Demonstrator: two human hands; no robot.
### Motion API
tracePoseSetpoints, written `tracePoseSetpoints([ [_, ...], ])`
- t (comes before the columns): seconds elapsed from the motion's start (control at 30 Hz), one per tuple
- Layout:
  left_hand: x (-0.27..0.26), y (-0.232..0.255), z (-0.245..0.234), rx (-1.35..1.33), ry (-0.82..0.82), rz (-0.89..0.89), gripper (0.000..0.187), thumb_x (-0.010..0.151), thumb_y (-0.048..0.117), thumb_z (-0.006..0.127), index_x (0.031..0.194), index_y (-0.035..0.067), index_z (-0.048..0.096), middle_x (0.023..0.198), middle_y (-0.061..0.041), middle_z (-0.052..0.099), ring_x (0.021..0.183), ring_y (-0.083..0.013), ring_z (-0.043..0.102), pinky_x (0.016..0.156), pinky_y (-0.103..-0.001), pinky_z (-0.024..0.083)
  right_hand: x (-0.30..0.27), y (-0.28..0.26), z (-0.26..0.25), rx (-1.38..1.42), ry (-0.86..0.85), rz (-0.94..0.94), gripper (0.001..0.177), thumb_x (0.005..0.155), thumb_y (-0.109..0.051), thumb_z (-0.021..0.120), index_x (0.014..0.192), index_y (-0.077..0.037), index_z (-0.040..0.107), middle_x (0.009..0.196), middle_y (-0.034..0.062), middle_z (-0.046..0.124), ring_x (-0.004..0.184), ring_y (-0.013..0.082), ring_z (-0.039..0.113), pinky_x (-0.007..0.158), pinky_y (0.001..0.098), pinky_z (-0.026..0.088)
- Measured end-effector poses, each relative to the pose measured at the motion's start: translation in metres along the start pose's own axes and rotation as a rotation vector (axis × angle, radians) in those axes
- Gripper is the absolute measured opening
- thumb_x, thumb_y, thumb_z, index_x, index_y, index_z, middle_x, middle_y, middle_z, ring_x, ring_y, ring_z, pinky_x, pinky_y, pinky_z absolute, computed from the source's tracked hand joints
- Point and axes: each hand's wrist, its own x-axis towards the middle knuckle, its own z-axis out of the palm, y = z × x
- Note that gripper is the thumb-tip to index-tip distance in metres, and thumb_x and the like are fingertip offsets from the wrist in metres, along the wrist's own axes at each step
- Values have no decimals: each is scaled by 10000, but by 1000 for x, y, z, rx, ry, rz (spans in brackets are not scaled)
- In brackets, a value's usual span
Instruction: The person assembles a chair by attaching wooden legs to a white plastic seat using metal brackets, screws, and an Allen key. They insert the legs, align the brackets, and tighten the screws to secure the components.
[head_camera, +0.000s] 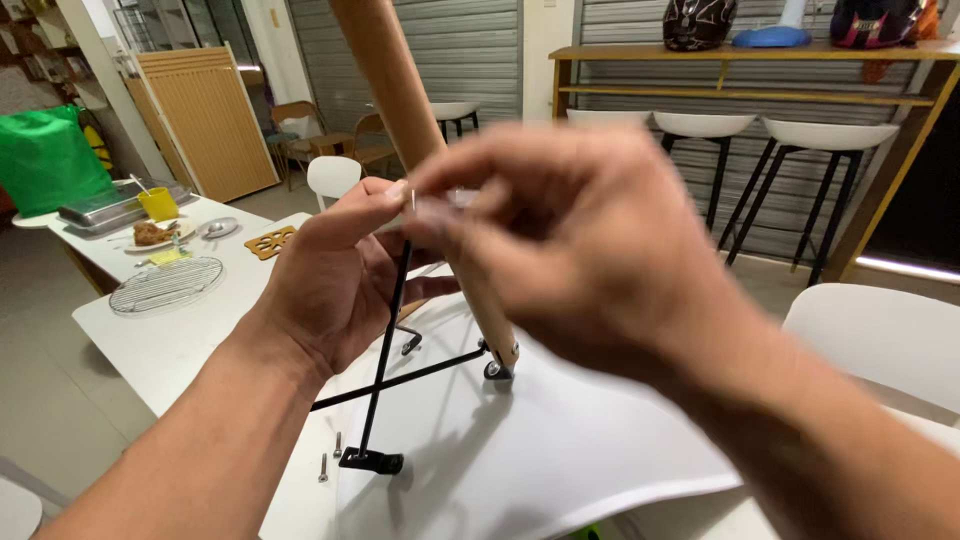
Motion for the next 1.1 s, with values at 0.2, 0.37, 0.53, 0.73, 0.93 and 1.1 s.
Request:
tracePoseSetpoints([
  [0.2,1,-1,0,30,49,-1,285,898,327,655,1045,114,537,992,-127,702,926,-239,681,875,-504,538,-32,12,16,235,83,320,125,907,-104,743,999,-32,787,807,45,809,701,65,755,621,216,622],
  [0.37,-2,0,6,28,-1,15,296,877,325,649,1038,104,534,1021,-132,710,1015,-274,704,960,-557,555,-35,33,15,283,125,558,308,920,-31,748,1204,-72,637,869,151,845,790,180,791,680,314,636],
  [0.53,-2,1,8,65,14,3,297,870,344,626,1026,103,550,1038,-135,730,1033,-272,700,974,-563,540,-24,57,-2,63,21,479,195,871,-32,692,1048,-70,766,961,66,842,897,128,818,836,276,625],
  [0.73,-1,1,8,63,14,-6,283,872,349,617,1030,114,602,1008,-118,703,1010,-258,696,975,-552,561,4,72,-31,-222,72,152,292,856,62,645,983,-147,804,974,44,824,898,126,803,817,277,631],
  [0.93,-3,2,11,107,6,15,315,866,371,623,1034,104,620,970,-109,692,999,-260,699,989,-549,577,32,75,-41,-551,202,-628,204,952,142,708,984,-52,765,1125,123,760,994,191,758,864,284,635],
  [1.1,-4,-1,7,54,30,9,279,859,349,629,1022,124,607,959,-86,678,1016,-268,683,1010,-544,556,36,77,-44,-535,181,-696,195,990,149,693,936,-29,752,1109,108,756,995,177,763,875,262,642],
])
